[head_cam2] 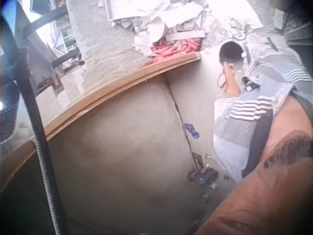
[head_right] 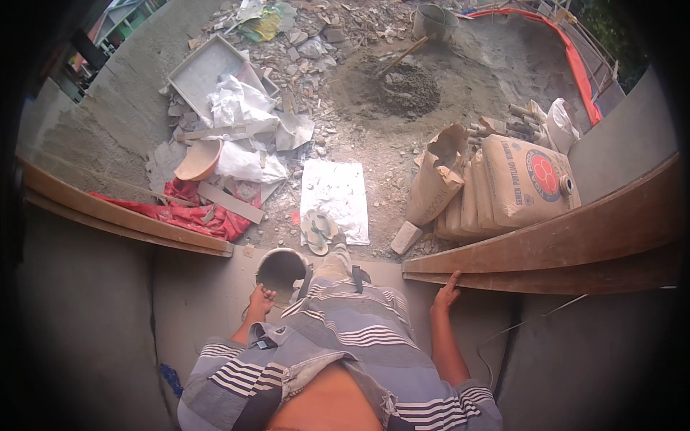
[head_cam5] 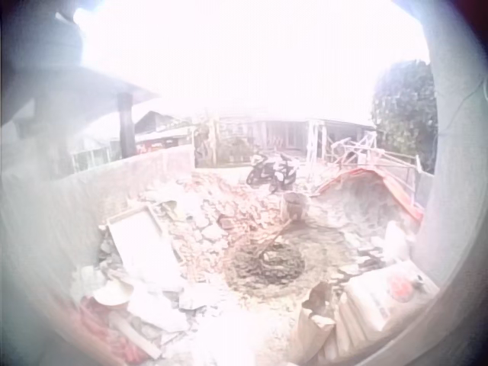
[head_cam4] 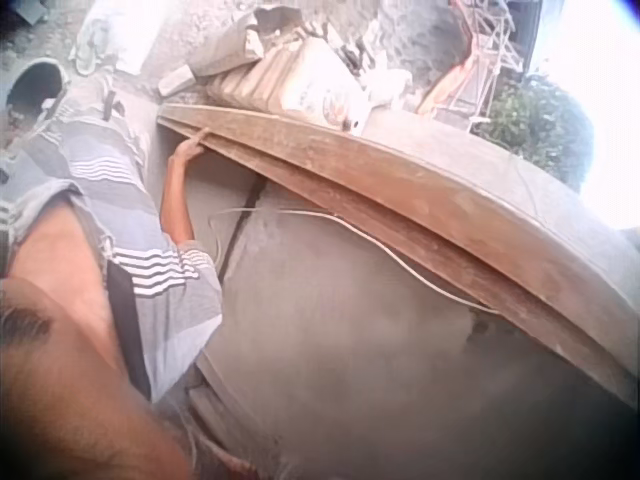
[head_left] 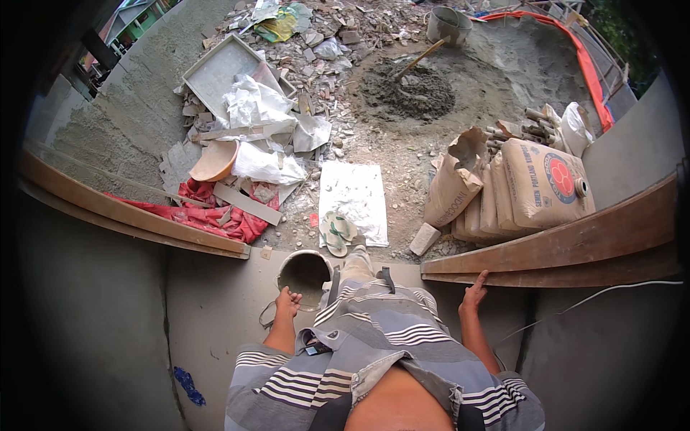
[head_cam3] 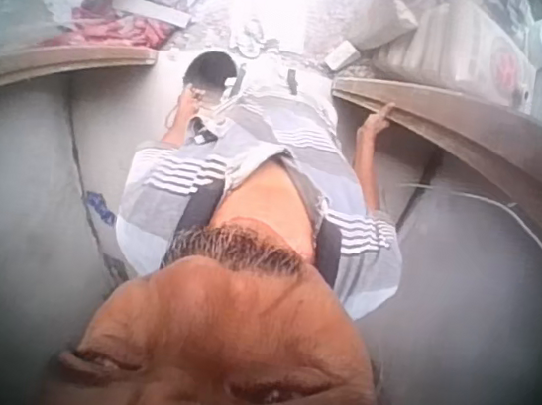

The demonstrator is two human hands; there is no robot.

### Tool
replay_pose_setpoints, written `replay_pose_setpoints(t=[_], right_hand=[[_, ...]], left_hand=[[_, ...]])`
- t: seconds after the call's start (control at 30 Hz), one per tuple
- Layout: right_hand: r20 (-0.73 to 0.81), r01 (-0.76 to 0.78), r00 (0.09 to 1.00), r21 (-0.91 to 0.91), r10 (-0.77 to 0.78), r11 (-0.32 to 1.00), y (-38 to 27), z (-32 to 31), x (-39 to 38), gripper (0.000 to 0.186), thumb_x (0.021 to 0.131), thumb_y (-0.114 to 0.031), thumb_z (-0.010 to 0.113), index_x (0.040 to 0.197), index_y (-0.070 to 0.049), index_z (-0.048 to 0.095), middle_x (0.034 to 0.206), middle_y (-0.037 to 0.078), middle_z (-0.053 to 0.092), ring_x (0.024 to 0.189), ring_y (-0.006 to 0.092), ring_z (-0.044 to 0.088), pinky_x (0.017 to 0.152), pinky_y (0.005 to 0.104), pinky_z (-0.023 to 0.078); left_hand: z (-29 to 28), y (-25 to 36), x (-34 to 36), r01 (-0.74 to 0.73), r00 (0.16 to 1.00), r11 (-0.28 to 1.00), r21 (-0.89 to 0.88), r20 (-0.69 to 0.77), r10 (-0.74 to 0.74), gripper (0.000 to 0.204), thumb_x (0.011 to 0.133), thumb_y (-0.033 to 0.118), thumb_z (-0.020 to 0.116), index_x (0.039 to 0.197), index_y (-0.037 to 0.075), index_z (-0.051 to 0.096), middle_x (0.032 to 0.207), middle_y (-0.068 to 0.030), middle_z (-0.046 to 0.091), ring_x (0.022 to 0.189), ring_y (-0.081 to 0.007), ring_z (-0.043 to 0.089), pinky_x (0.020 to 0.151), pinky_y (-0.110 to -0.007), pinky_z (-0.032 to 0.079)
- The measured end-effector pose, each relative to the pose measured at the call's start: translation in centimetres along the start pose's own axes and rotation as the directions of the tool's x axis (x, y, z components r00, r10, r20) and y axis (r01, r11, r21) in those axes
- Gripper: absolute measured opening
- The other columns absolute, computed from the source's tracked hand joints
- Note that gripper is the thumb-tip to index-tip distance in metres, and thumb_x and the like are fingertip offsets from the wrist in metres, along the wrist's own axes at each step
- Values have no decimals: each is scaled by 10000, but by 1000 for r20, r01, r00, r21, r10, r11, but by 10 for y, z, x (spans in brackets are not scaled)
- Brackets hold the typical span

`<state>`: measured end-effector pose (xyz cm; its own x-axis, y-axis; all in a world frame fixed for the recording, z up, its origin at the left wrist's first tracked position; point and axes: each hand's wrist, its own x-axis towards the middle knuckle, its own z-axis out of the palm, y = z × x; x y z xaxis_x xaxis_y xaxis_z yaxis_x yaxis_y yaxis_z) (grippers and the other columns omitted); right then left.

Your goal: The person carries a bucket of cement mix into a room under renovation, then uses a trowel to spread the cement along the base of a wall. Another worker is visible in the background laying floor tiles.

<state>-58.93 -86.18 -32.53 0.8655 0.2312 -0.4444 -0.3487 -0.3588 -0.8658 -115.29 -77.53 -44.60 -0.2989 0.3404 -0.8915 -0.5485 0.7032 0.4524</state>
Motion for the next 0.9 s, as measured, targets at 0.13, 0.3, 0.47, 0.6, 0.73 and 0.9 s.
replay_pose_setpoints(t=[0.13,0.3,0.47,0.6,0.73,0.9], right_hand=[[-4,-25,1000,-1,25,1000,-7,4,-8,1007,817,-738,533,1232,171,413,1252,226,493,1118,297,510,1012,461,391],[-47,-75,996,-11,74,997,-18,4,-15,952,834,-728,516,1197,147,428,1201,230,499,1093,306,512,1010,465,398],[-101,-71,992,-12,70,997,-4,5,-4,966,818,-737,535,1187,152,451,1141,240,515,975,297,524,891,423,461],[-90,12,996,-145,-25,989,29,5,25,969,827,-727,529,1208,161,451,1093,241,546,927,306,558,844,398,483],[-107,176,964,-428,-243,887,50,3,46,956,884,-687,474,1245,198,446,1089,275,588,898,341,627,802,397,527],[-297,25,950,-228,-94,973,38,10,33,952,902,-707,396,1036,213,596,964,314,643,888,382,630,806,427,501]], left_hand=[[50,21,11,33,999,997,75,-15,-32,321,918,383,573,1056,99,512,817,-69,578,810,-285,630,1021,-555,312],[93,38,21,65,997,982,175,23,-70,395,924,391,554,1144,69,487,867,-74,577,860,-295,627,989,-564,334],[96,53,27,56,998,967,249,-12,-54,445,934,392,536,1208,44,482,896,-90,590,842,-302,634,950,-554,362],[78,68,32,71,995,953,295,-88,-47,397,930,374,544,1137,37,517,851,-96,605,684,-283,633,720,-502,418],[49,74,36,57,993,962,268,-116,-26,323,903,305,601,1043,19,546,790,-99,595,539,-222,592,458,-393,490],[23,86,42,-57,989,981,186,-126,82,299,886,241,636,1003,-19,545,777,-108,569,538,-191,559,497,-344,559]])
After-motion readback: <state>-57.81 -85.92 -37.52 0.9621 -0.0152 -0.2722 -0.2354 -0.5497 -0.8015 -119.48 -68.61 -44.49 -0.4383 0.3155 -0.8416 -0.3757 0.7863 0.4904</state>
